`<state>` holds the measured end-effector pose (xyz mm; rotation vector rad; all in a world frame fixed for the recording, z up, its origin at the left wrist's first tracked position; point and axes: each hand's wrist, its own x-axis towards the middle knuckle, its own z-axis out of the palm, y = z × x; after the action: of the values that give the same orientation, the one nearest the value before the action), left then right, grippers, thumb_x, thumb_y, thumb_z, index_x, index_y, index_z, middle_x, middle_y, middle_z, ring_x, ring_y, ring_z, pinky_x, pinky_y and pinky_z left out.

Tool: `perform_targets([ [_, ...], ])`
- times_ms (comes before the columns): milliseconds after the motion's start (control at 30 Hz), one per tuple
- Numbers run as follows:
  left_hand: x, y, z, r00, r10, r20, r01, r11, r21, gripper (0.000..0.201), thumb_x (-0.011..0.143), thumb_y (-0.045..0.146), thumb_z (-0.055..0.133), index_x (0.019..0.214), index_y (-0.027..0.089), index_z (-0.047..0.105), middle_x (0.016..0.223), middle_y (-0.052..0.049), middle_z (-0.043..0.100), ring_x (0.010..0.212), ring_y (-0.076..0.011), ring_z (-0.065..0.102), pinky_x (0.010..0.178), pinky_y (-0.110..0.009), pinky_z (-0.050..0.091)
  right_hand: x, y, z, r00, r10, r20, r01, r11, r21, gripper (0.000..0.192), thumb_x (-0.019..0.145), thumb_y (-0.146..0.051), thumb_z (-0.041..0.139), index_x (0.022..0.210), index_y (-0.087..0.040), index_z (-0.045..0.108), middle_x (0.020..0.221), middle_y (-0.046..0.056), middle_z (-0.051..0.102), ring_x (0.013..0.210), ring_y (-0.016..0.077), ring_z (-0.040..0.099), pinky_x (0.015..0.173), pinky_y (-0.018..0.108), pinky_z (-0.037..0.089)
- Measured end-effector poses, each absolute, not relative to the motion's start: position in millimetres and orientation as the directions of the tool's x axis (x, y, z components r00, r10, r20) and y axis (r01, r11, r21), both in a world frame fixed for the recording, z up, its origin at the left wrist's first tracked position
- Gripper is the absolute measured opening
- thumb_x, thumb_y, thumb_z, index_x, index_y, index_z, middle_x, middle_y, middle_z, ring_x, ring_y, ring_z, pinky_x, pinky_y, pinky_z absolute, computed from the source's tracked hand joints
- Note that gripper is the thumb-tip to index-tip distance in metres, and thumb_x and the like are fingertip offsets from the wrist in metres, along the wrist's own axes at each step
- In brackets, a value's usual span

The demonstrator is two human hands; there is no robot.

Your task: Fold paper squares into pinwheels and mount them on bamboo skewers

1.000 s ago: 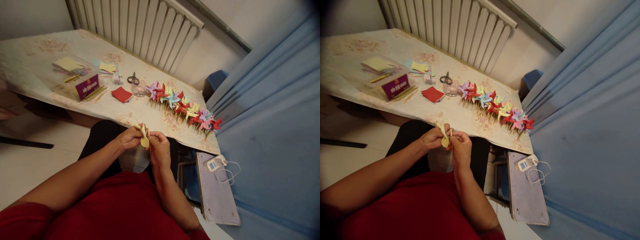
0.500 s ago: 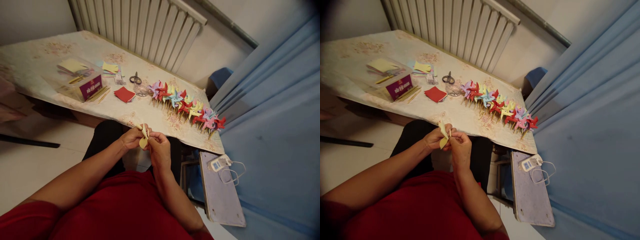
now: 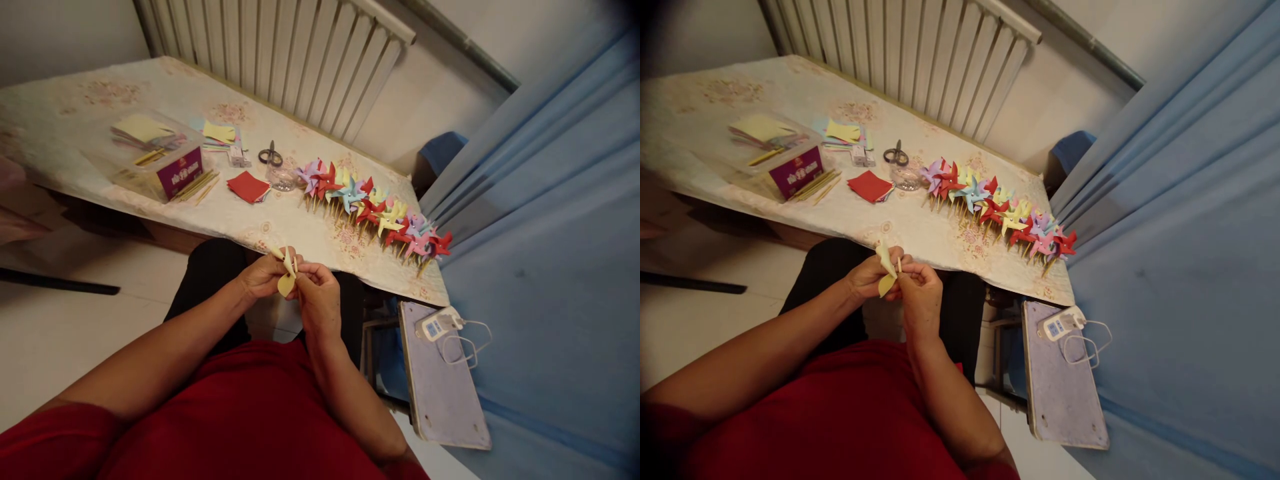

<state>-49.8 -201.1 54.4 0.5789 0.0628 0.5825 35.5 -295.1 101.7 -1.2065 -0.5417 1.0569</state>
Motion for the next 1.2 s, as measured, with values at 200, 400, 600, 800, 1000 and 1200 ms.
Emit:
perform_targets([
  [200,-49.8,-200.6,52.0,0.837,0.541,0.083,-0.496,0.685,0.534,0.034,0.06,0.019,0.092,0.066,0.014,0.059,0.066,0.002,0.061,0.05,-0.0119,0.06,0.042,-0.022,0.051,35.6,-293.9,99.5,0.453,0.872,-0.189,-0.368,-0.01,-0.93,0.016,0.062,-0.025,0.07,0.077,-0.021,0.063,0.055,-0.006,0.065,0.04,0.011,0.056,0.041,0.022,0.049],
  [400,-49.6,-200.6,50.9,0.832,0.549,0.084,-0.5,0.675,0.542,0.035,0.058,0.021,0.094,0.066,0.015,0.06,0.066,0.002,0.062,0.05,-0.0115,0.06,0.044,-0.022,0.052,36.4,-293.3,97.5,0.445,0.876,-0.183,-0.359,-0.013,-0.933,0.017,0.063,-0.025,0.071,0.078,-0.022,0.064,0.057,-0.006,0.065,0.043,0.0107,0.057,0.04,0.021,0.047],
  [600,-48.9,-199.9,47.9,0.83,0.55,0.095,-0.505,0.669,0.544,0.033,0.06,0.021,0.093,0.067,0.015,0.061,0.067,0.002,0.062,0.052,-0.0113,0.06,0.044,-0.021,0.05,36.7,-293.2,97.1,0.452,0.872,-0.191,-0.36,-0.018,-0.933,0.017,0.063,-0.026,0.071,0.077,-0.022,0.063,0.057,-0.007,0.064,0.042,0.0105,0.056,0.041,0.021,0.047],
  [800,-48.5,-200.2,47.4,0.816,0.575,0.065,-0.512,0.666,0.542,0.034,0.058,0.018,0.093,0.065,0.015,0.06,0.066,0.002,0.06,0.053,-0.0094,0.059,0.048,-0.019,0.049,37.2,-293.0,96.9,0.455,0.872,-0.182,-0.343,-0.017,-0.939,0.017,0.063,-0.026,0.072,0.078,-0.022,0.063,0.057,-0.007,0.064,0.045,0.011,0.058,0.042,0.021,0.047],
  [1000,-48.8,-200.3,46.7,0.816,0.574,0.069,-0.512,0.663,0.546,0.034,0.057,0.019,0.094,0.067,0.014,0.061,0.068,0.002,0.061,0.055,-0.0103,0.06,0.049,-0.02,0.051,37.2,-293.2,97.9,0.463,0.87,-0.172,-0.337,-0.006,-0.941,0.016,0.062,-0.027,0.073,0.074,-0.023,0.064,0.056,-0.007,0.063,0.043,0.0106,0.056,0.043,0.022,0.047],
  [1200,-49.9,-200.3,47.5,0.824,0.558,0.094,-0.505,0.65,0.568,0.032,0.061,0.02,0.091,0.07,0.015,0.061,0.07,0.001,0.062,0.056,-0.0137,0.063,0.047,-0.024,0.054,38.1,-292.3,96.0,0.485,0.861,-0.155,-0.304,0.0,-0.953,0.015,0.062,-0.026,0.073,0.073,-0.022,0.064,0.053,-0.008,0.061,0.043,0.0104,0.055,0.042,0.021,0.043],
])
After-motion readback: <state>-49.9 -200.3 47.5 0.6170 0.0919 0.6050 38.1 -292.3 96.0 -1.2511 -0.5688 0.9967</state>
